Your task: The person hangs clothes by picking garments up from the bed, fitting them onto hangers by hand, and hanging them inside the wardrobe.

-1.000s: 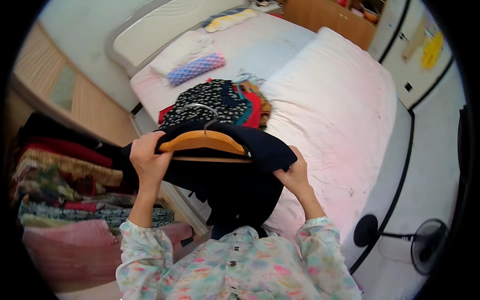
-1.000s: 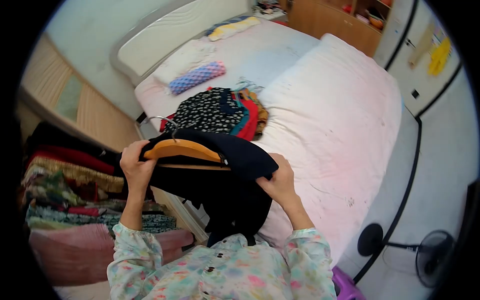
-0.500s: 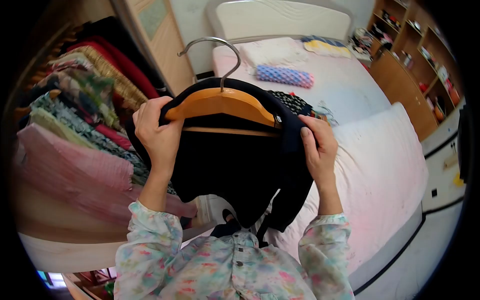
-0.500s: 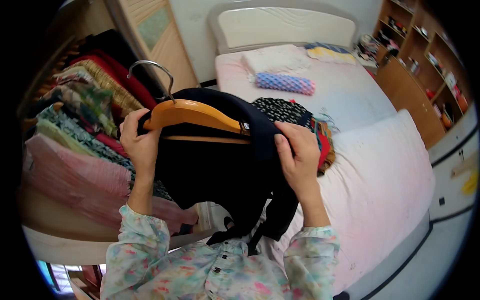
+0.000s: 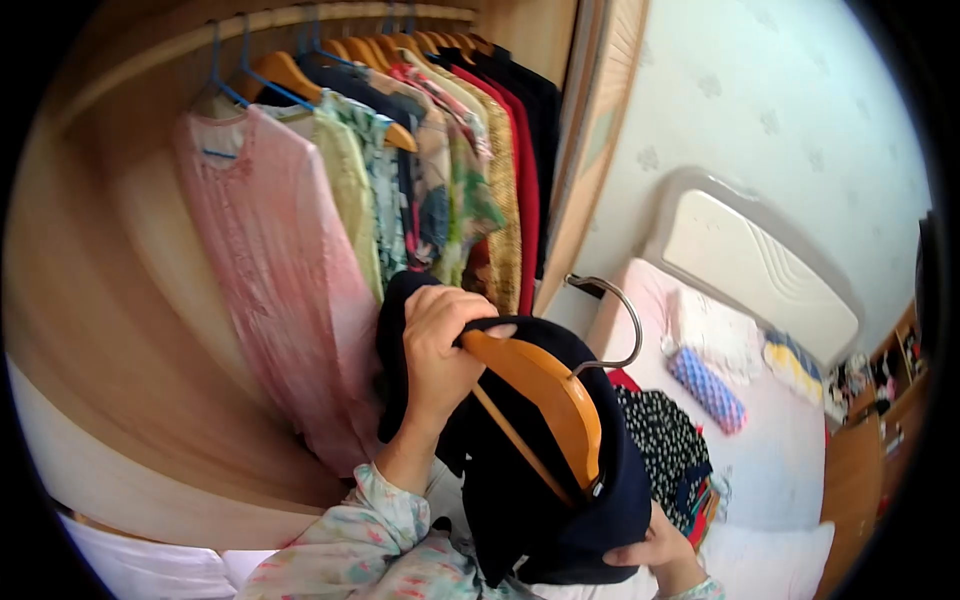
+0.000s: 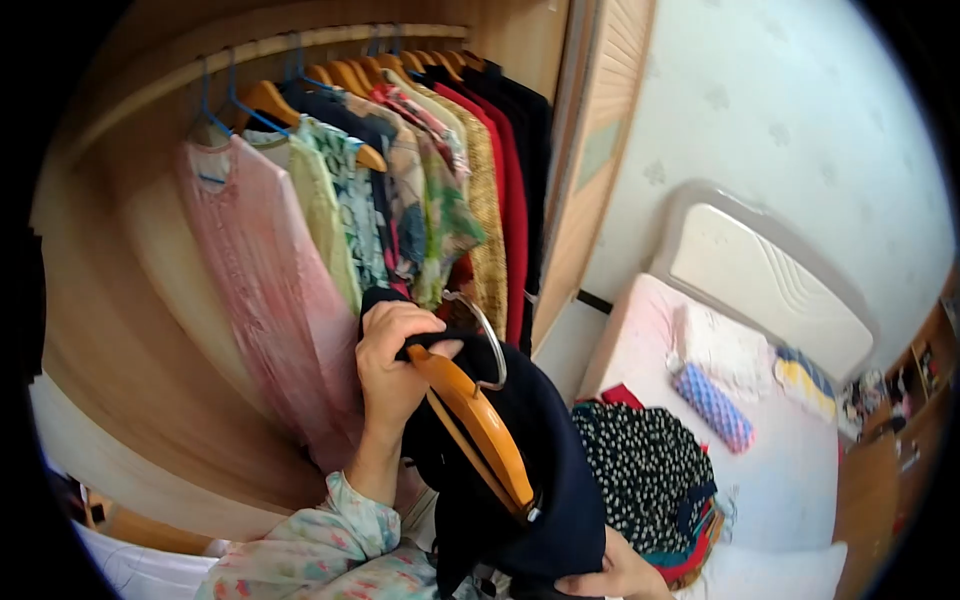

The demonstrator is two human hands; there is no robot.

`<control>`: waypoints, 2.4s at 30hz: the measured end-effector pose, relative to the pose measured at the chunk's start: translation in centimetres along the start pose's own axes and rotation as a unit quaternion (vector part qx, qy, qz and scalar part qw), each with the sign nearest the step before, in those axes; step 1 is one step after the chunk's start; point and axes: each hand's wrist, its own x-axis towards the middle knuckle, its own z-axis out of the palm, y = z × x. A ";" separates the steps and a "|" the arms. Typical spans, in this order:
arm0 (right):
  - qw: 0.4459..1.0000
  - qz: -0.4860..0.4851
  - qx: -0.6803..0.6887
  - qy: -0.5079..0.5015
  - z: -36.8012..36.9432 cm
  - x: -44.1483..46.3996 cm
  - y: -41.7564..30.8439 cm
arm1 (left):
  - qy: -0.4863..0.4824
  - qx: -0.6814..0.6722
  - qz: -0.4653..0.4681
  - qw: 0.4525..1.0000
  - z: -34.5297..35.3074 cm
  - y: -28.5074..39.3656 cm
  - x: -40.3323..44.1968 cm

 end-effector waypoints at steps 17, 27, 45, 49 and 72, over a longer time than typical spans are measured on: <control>0.969 0.114 -0.074 -0.205 -6.4 7.1 -14.6 | -0.002 0.163 -0.104 0.981 -3.8 4.4 -2.0; 0.925 0.086 -0.095 -0.359 -1.7 13.2 -15.1 | 0.275 0.356 0.066 0.891 -7.6 1.2 8.8; 0.876 -0.186 0.144 -0.421 18.9 28.3 -21.0 | 0.295 -0.073 -0.257 0.917 -9.9 -11.9 1.8; 0.885 -0.199 0.124 -0.402 22.2 30.3 -23.1 | 0.275 0.003 -0.258 0.926 -8.6 -8.9 1.8; 0.611 -0.692 -0.380 0.057 24.7 37.2 -19.0 | 0.232 0.079 -0.274 0.930 -10.3 -14.0 10.9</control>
